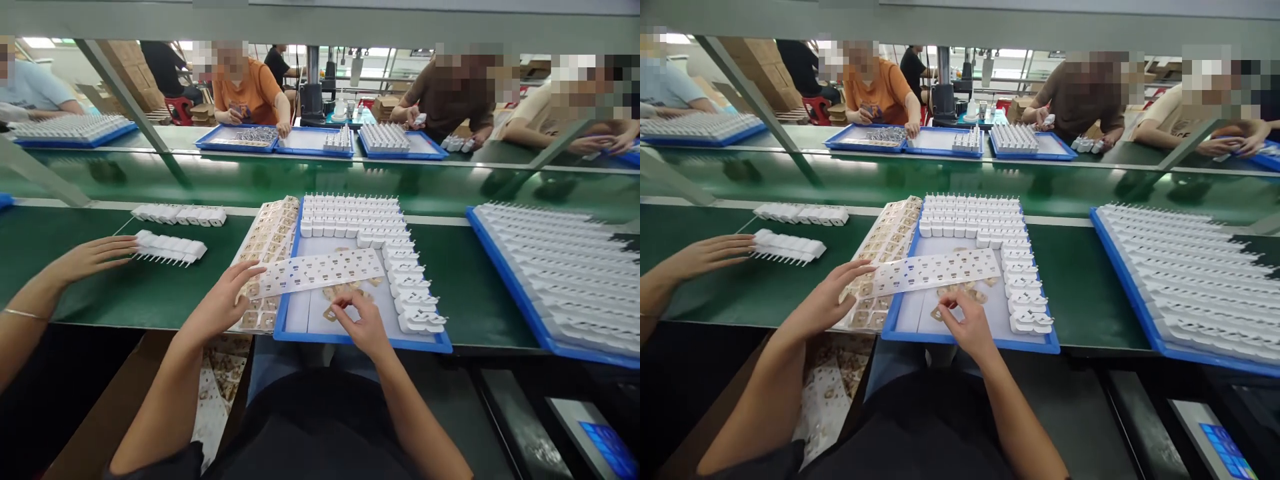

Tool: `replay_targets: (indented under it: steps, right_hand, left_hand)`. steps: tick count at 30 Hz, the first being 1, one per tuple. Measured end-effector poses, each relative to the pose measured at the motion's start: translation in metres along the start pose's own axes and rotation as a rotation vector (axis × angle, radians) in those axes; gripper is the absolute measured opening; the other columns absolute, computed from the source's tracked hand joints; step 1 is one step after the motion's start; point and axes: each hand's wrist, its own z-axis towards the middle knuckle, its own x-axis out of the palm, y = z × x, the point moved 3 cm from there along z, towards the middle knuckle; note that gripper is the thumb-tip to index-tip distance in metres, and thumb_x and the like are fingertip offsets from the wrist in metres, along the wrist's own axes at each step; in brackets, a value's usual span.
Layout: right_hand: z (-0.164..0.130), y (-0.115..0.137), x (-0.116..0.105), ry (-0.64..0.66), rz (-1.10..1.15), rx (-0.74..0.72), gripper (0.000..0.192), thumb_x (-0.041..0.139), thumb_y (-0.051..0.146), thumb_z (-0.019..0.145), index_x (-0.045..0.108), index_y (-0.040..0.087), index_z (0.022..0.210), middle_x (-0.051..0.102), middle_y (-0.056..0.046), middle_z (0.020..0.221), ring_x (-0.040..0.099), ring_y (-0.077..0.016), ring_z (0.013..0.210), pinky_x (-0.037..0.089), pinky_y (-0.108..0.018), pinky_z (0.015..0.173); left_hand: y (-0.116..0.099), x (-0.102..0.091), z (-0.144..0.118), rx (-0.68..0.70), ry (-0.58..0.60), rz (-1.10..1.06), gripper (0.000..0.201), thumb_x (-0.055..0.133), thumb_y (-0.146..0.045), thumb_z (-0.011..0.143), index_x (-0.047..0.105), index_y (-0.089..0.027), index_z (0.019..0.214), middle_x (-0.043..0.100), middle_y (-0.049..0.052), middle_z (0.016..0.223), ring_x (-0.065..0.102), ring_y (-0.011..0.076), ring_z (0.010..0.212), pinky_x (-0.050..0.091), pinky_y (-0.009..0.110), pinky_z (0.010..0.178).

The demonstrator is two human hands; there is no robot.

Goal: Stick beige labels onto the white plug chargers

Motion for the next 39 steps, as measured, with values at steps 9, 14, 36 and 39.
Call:
replay_targets:
  steps: [9, 14, 36, 39]
  right_hand:
    - [-0.006, -0.001, 0.004, 0.080, 0.037, -0.138, 0.012, 0.061, 0.015, 0.094, 0.069, 0.024, 0.094, 0.076, -0.004, 0.089, 0.071, -0.0200, 0.085, 0.055, -0.035, 0.080]
    - [-0.007, -0.001, 0.003, 0.082, 0.022, -0.144, 0.013, 0.059, 0.015, 0.094, 0.068, 0.024, 0.094, 0.073, -0.005, 0.092, 0.069, -0.0207, 0.090, 0.055, -0.035, 0.083]
    - [-0.005, 0.038, 0.016, 0.185, 0.517, -0.049, 0.009, 0.065, 0.017, 0.093, 0.066, 0.026, 0.094, 0.064, -0.002, 0.094, 0.061, -0.0170, 0.090, 0.048, -0.032, 0.082]
    - [-0.009, 0.047, 0.023, 0.204, 0.571, -0.015, 0.010, 0.064, 0.017, 0.094, 0.066, 0.027, 0.095, 0.065, 0.000, 0.087, 0.061, -0.0161, 0.084, 0.048, -0.031, 0.079]
  left_hand:
    - [-0.116, 0.081, 0.196, 0.227, -0.023, 0.083, 0.042, 0.072, -0.028, 0.087, 0.063, -0.014, 0.125, 0.056, 0.020, 0.143, 0.046, 0.0379, 0.137, 0.041, 0.054, 0.112]
    - [-0.143, 0.137, 0.237, 0.193, 0.044, 0.050, 0.037, 0.081, -0.015, 0.075, 0.066, -0.014, 0.109, 0.036, 0.023, 0.159, 0.033, 0.0428, 0.146, 0.032, 0.059, 0.116]
    - [-0.093, 0.076, -0.001, -0.674, -0.298, -1.794, 0.053, 0.093, -0.042, 0.063, 0.059, -0.021, 0.099, 0.064, -0.001, 0.093, 0.064, 0.0127, 0.078, 0.059, 0.022, 0.062]
    - [-0.096, 0.079, -0.007, -0.588, -0.276, -1.794, 0.051, 0.092, -0.037, 0.064, 0.058, -0.022, 0.098, 0.062, 0.000, 0.102, 0.064, 0.0132, 0.080, 0.058, 0.022, 0.062]
